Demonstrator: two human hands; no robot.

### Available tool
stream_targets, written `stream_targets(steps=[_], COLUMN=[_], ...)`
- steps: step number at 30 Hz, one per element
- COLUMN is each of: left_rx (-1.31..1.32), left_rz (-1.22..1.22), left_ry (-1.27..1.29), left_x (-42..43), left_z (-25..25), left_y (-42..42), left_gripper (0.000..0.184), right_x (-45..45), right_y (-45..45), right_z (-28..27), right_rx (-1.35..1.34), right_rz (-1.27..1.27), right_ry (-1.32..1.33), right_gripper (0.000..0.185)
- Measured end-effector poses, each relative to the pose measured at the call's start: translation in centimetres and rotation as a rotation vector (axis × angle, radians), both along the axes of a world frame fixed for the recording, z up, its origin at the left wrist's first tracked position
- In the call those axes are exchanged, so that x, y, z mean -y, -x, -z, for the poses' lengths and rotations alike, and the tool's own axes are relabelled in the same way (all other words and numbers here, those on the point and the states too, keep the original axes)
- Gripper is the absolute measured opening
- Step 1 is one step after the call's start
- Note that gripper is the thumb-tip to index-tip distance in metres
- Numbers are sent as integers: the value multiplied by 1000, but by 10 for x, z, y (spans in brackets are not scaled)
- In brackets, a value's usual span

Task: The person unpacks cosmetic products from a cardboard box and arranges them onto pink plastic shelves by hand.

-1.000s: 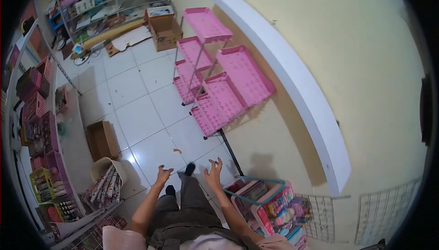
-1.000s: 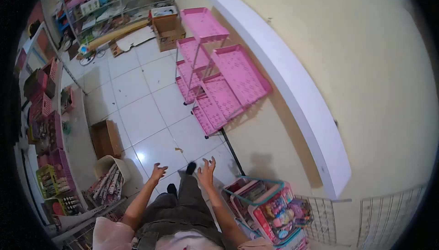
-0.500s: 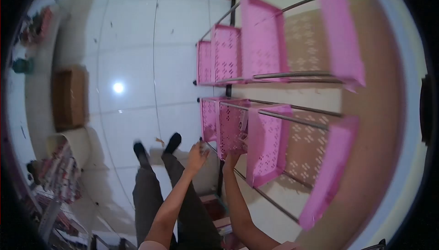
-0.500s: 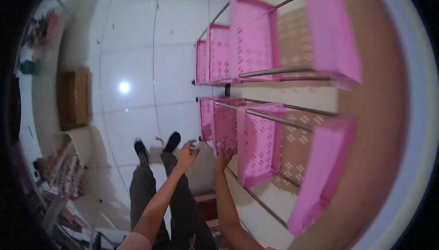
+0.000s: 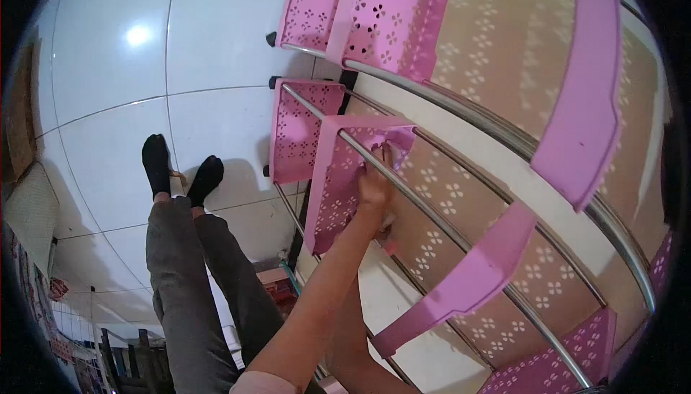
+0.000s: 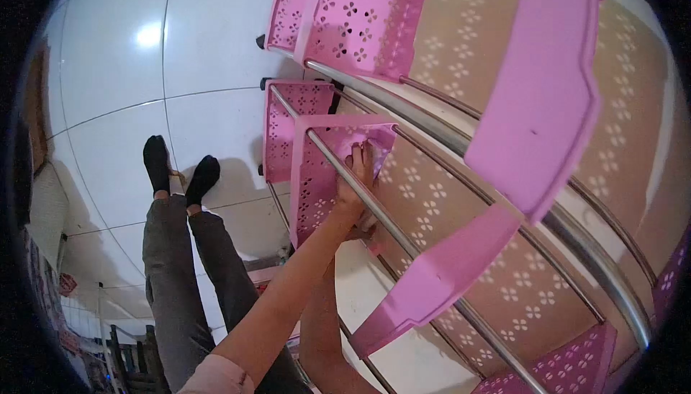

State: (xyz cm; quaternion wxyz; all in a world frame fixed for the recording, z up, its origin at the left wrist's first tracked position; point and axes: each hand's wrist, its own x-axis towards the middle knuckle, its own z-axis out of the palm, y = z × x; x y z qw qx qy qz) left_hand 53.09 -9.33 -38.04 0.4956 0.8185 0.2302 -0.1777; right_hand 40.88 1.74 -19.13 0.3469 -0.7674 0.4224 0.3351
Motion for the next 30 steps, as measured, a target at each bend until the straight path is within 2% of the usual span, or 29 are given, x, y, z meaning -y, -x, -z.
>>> stream_targets(steps=[2, 5, 7, 11, 13, 14, 15, 16, 19, 20, 22, 23, 24, 25, 27, 30], left_rx=[-65, 17, -25, 3, -86, -80, 55, 202, 244, 250, 222, 301, 205, 243, 281, 464], left_rz=[79, 54, -151, -60, -29, -30, -130, -226, -356, -428, -652, -761, -838, -916, -1119, -1435], left_ry=[7, 69, 373, 481, 560, 519, 470, 416, 354, 331, 380, 248, 230, 128, 99, -51], left_x=[3, 5, -13, -44, -64, -70, -73, -78, -130, -155, -204, -222, -246, -259, -282, -295], left_z=[4, 6, -2, -15, -38, -49, -58, -67, -105, -123, -174, -192, -226, -245, -287, -351], left_y=[0, 9, 14, 37, 54, 68, 86, 102, 156, 176, 227, 254, 282, 313, 378, 484], left_gripper=[75, 77, 48, 50, 50, 50, 51, 51, 49, 47, 47, 50, 49, 46, 45, 48], right_x=[16, 53, 91, 154, 161, 158, 149, 140, 105, 52, 16, -12, -37, -51, -68, -120], right_y=[1, 11, 16, 18, 22, 26, 32, 42, 83, 86, 125, 134, 144, 160, 206, 267], right_z=[13, 43, 76, 152, 172, 175, 175, 168, 146, 94, 61, 22, -23, -35, -54, -185], right_rx=[62, 178, 305, 532, 596, 611, 626, 642, 752, 751, 658, 530, 410, 425, 572, 459], right_rz=[49, 120, 191, 267, 263, 249, 230, 177, -65, 38, -39, -227, -431, -481, -853, -1094], right_ry=[-3, 17, 15, 25, 14, 2, -18, -29, -46, -92, -352, -270, -176, -253, -480, -791], right_gripper=[36, 38, 39, 42, 43, 44, 45, 46, 49, 44, 34, 34, 33, 33, 34, 33])
